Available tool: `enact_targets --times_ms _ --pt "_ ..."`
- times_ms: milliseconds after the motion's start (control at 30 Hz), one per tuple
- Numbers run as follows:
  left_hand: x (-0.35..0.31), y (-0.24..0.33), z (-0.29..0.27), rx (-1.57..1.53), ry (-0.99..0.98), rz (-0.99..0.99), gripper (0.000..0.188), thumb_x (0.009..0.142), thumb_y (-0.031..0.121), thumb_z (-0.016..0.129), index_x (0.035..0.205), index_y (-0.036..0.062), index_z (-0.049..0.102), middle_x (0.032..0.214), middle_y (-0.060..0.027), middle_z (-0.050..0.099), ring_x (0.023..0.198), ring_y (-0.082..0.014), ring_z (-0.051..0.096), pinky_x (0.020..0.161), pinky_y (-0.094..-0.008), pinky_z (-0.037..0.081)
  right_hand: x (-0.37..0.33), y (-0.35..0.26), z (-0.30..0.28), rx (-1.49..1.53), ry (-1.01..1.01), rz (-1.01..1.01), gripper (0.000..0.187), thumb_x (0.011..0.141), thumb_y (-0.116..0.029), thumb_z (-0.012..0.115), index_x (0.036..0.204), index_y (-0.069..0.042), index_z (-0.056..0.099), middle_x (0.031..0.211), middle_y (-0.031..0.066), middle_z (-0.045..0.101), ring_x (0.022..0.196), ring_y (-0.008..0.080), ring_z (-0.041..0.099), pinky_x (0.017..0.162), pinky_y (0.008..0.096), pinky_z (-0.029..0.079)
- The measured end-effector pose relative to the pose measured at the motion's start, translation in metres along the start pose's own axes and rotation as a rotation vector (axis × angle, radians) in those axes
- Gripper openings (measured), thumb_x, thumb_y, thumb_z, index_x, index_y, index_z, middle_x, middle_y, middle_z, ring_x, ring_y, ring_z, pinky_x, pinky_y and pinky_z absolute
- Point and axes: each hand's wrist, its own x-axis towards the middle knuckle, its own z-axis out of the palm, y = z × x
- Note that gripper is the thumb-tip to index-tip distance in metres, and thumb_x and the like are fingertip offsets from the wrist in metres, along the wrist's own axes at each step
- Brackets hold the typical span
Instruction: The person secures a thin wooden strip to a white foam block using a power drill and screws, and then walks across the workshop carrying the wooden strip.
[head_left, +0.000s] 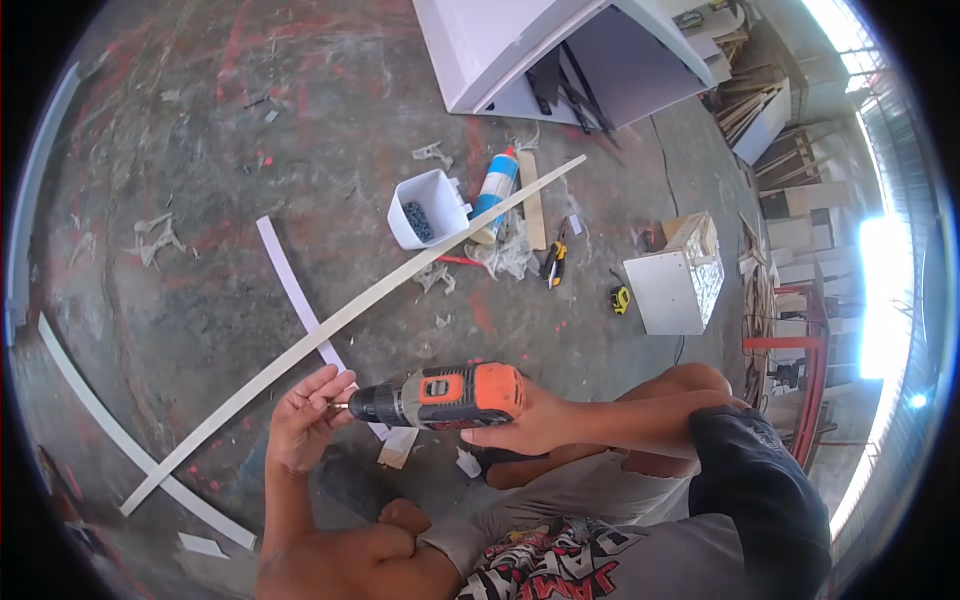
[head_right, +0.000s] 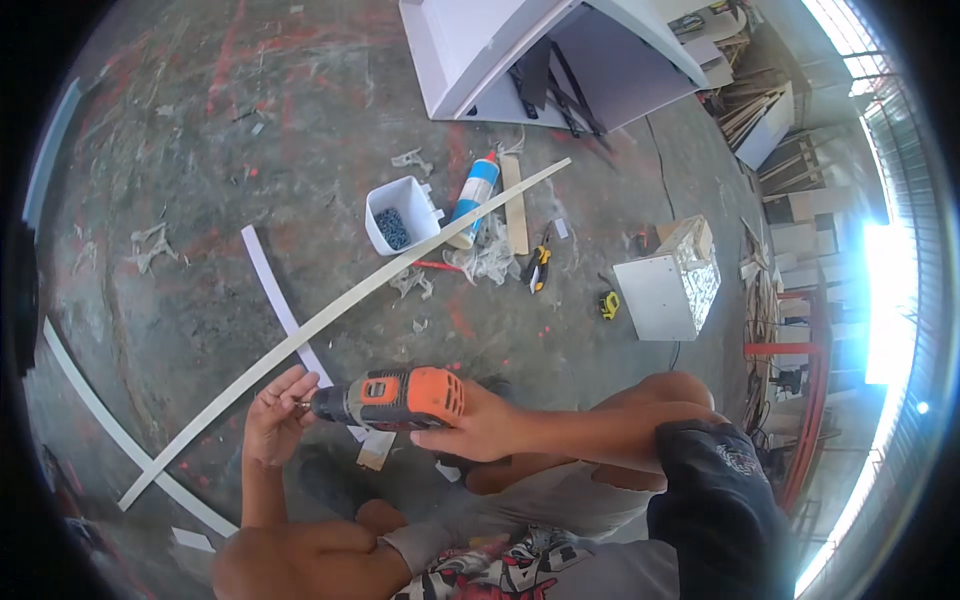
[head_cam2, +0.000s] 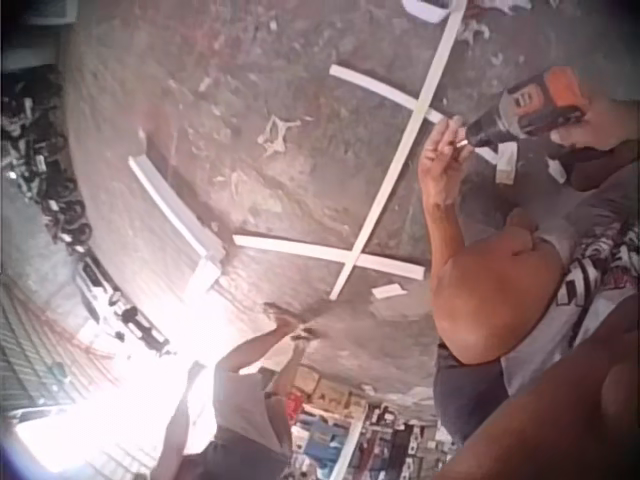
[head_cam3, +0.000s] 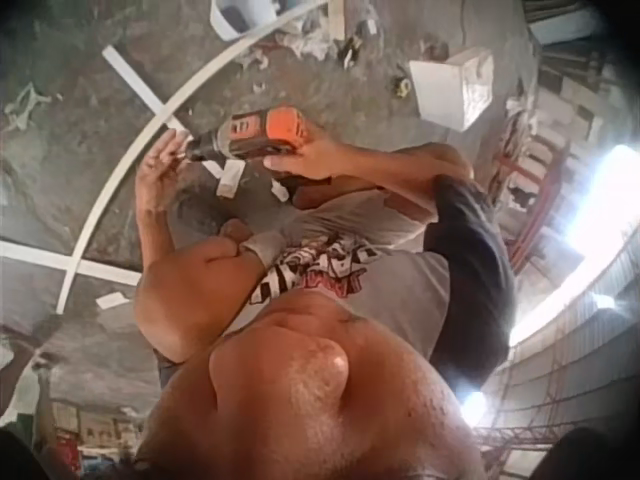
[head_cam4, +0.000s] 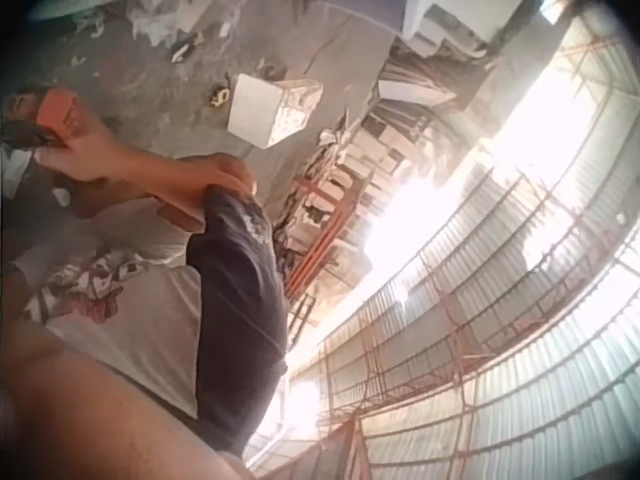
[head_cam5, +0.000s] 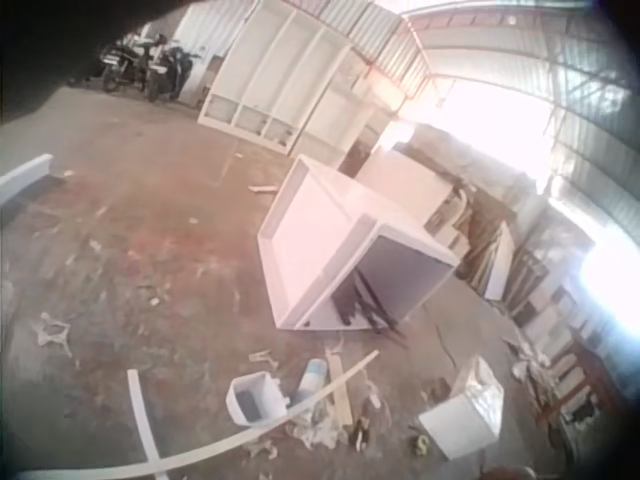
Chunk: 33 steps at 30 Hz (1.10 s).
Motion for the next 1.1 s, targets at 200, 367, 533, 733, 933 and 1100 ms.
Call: enact_targets --times_ms 200,367,533,733,933,1100 --pt "0.002 -0.001 0.003 -0.07 0.009 0.016 0.054 0.099 0.017 0.064 0.148 0.0042 0.045 0.139 -0.0204 0.06 0.114 -0.0302 0.069 0.088 -0.0401 0.061 0.001 -0.008 -0.003 0.108 -0.022 0.017 0.039 0.094 -0.017 0.066 0.13 -0.005 0.059 0.125 0.0119 0.058 0.116 0.0269 0.056 0.105 0.0379 0.043" --pt "0.008 -0.002 0.018 -0.042 0.127 0.031 0.058 0.099 0.018 0.064 0.15 0.005 0.041 0.139 -0.0177 0.059 0.117 -0.0263 0.067 0.089 -0.0357 0.059 -0.002 -0.007 -0.006 0.133 -0.037 0.067 0.04 0.093 -0.016 0.067 0.131 -0.005 0.059 0.128 0.0113 0.057 0.117 0.0249 0.055 0.104 0.037 0.043" --pt "0.007 0.007 -0.012 -0.054 0.238 0.137 0.061 0.104 0.02 0.055 0.156 0.0022 0.029 0.154 -0.0213 0.043 0.137 -0.03 0.05 0.11 -0.0433 0.047 0.009 -0.002 -0.005 -0.252 0.065 -0.174 0.043 0.093 -0.016 0.068 0.134 -0.007 0.059 0.126 0.0102 0.063 0.115 0.0242 0.059 0.102 0.0397 0.045" --pt "0.012 0.014 -0.006 -0.142 0.285 0.177 0.049 0.105 0.012 0.048 0.149 -0.0027 0.033 0.146 -0.0216 0.05 0.134 -0.0316 0.053 0.112 -0.0467 0.046 0.007 -0.009 0.0 0.384 0.052 0.283 0.043 0.091 -0.002 0.065 0.133 -0.004 0.058 0.116 0.0093 0.071 0.103 0.0185 0.068 0.092 0.0361 0.054" --pt "0.01 0.012 -0.004 -0.135 0.348 0.162 0.037 0.104 0.009 0.046 0.139 -0.0026 0.046 0.128 -0.0172 0.061 0.119 -0.0272 0.062 0.101 -0.0418 0.053 0.01 -0.004 -0.001 0.407 0.046 0.257 0.036 0.093 0.001 0.06 0.129 0.001 0.056 0.118 0.0127 0.07 0.097 0.0143 0.064 0.084 0.0316 0.054" --pt "0.015 -0.002 -0.025 0.118 0.312 0.185 0.032 0.103 0.018 0.047 0.129 0.0008 0.056 0.091 -0.0014 0.054 0.082 -0.0148 0.053 0.075 -0.0313 0.046 0.008 0.005 -0.004 0.373 0.032 0.243 0.035 0.096 0.001 0.056 0.131 0.0 0.053 0.12 0.0122 0.068 0.076 0.0073 0.058 0.068 0.0263 0.052"
